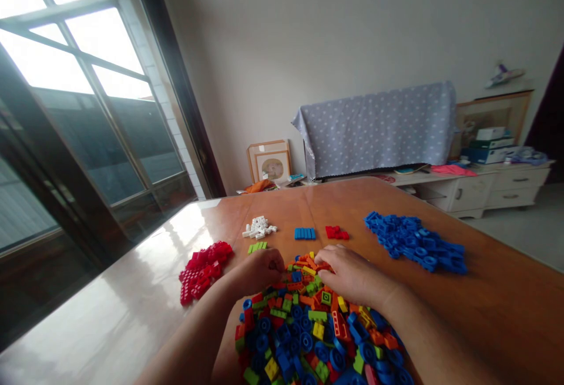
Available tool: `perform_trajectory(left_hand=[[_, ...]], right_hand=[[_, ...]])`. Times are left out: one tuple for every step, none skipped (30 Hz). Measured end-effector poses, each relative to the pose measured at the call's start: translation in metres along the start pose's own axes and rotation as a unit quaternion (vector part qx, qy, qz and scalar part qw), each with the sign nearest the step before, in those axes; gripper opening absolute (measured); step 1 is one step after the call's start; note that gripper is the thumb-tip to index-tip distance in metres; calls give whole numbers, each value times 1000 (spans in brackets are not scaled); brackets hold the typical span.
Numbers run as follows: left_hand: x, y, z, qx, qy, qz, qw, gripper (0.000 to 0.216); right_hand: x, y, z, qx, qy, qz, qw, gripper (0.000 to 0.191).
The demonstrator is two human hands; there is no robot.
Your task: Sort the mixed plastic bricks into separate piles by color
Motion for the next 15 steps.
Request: perform_trajectory(left_hand=[[1,-1,0,5,3,5,1000,26],[1,-3,0,15,6,12,1000,26],[1,-6,0,28,6,21,999,25],[1,-9,0,41,6,28,999,26],[1,-12,0,54,6,36,998,27],[1,-14,0,63,6,43,997,28],[0,-15,0,68,7,51,996,29],[0,-16,0,70,10,59,996,30],[0,-16,0,71,12,65,995,30],[0,-16,0,72,14,68,995,30],[-1,-17,0,73,15,67,995,30],[-2,-17,0,75,14,63,995,30],[-3,-18,-1,76,13,57,995,30],[-4,-18,-1,77,11,50,996,30],[-4,-18,-1,78,11,45,996,30]], right_hand=[[0,0,0,0,0,1,1000,21],[0,0,0,0,0,1,1000,21],[1,1,0,-1,1,2,1000,21],[1,1,0,-1,1,2,1000,21],[1,1,0,0,2,2,1000,20],[1,0,0,1,2,1,1000,20],[1,0,0,1,2,1,1000,20],[1,0,0,1,2,1,1000,19],[1,0,0,1,1,1,1000,20],[1,0,0,2,0,1,1000,20],[1,0,0,2,-1,1,1000,20],[1,0,0,2,-2,1,1000,21],[1,-1,0,3,-2,0,1000,21],[1,0,0,3,-3,0,1000,21],[1,0,0,4,-3,0,1000,20]])
Point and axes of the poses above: each hand's wrist, its own z-axis towards the middle knuckle, its own y-axis out of the back of the hand, x = y × z, the point moved 10 cm from there along z, towards the middle knuckle, and after that the axes turned 10 degrees about -y, right-handed, at the moved point
